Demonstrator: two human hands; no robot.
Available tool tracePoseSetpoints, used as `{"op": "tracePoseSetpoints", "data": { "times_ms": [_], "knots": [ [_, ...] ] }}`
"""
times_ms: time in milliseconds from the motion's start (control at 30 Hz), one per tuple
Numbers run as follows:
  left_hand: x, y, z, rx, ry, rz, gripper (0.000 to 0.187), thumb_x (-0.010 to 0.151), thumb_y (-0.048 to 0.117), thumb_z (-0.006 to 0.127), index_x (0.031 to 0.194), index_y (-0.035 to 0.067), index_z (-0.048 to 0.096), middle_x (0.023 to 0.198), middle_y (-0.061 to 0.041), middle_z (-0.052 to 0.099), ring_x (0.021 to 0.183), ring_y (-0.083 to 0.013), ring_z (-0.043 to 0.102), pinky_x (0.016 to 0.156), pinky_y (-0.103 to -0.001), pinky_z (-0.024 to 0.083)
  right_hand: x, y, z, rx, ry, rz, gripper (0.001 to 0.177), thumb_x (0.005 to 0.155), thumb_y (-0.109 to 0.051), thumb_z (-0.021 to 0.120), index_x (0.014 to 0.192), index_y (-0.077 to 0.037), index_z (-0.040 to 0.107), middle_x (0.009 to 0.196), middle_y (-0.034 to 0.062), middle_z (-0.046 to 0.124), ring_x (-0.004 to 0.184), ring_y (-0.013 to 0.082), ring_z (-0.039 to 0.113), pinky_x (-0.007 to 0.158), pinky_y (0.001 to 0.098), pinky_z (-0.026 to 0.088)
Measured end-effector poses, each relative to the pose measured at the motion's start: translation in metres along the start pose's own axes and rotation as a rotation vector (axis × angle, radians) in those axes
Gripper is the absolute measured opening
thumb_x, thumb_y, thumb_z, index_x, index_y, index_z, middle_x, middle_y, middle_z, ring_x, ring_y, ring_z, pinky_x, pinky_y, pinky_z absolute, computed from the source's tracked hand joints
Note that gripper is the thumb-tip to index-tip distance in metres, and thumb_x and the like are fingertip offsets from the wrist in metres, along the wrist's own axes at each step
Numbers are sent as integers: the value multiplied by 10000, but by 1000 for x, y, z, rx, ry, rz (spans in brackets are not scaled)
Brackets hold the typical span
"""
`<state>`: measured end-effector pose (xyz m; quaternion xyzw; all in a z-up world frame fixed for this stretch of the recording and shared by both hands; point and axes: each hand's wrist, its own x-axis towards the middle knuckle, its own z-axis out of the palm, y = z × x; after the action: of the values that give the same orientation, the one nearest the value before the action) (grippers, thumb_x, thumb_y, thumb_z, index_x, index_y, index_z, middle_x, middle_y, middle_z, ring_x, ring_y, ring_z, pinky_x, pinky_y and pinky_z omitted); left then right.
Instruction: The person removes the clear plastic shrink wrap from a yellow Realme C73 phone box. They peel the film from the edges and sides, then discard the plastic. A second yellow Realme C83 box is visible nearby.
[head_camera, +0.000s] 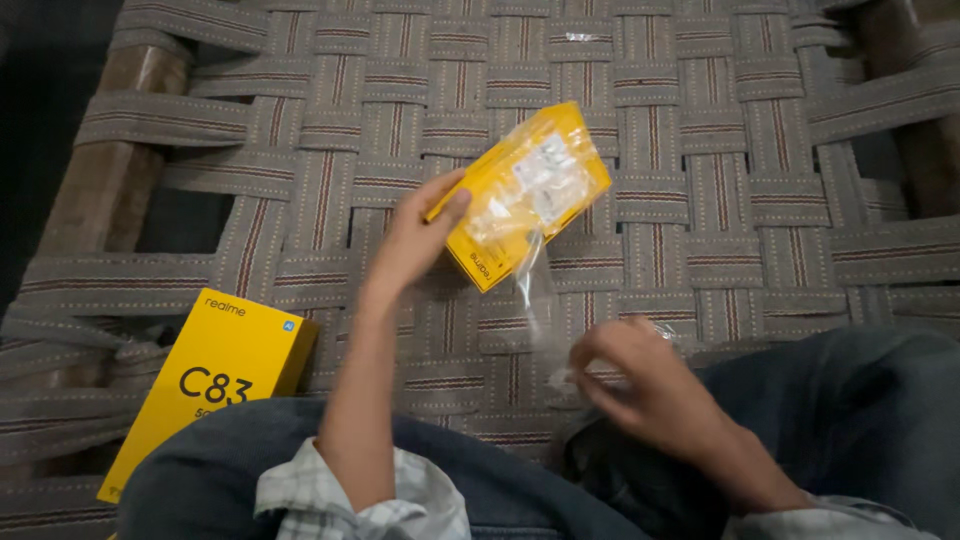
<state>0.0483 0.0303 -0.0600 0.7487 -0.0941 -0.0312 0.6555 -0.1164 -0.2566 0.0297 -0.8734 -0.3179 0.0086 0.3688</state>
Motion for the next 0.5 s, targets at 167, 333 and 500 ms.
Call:
{"op": "tracePoseSetpoints", "data": {
  "times_ms": [167,333,500],
  "knots": [
    [-4,-28,-14,-34,-202,-214,636,1006,437,570,1500,42,500,1421,-100,641,1293,-172,577,1097,-314,432,-14,7,-17,466,534,204,96,951,-46,643,1037,-74,609,1051,102,712,905,161,714,754,312,619],
    [-15,4,-3,60,-236,-115,720,960,434,647,1553,91,427,1551,-127,495,1423,-232,460,1159,-353,371,-17,25,-30,486,773,15,101,1116,-36,656,1069,-48,567,1024,122,680,987,160,695,938,325,603],
    [-40,50,32,529,-331,26,1022,743,315,913,1596,160,372,1611,-262,187,1477,-439,172,1116,-474,217,-17,26,-37,523,878,1,108,1121,-60,649,1106,-55,541,1000,101,660,948,156,681,899,314,603]
  ]
}}
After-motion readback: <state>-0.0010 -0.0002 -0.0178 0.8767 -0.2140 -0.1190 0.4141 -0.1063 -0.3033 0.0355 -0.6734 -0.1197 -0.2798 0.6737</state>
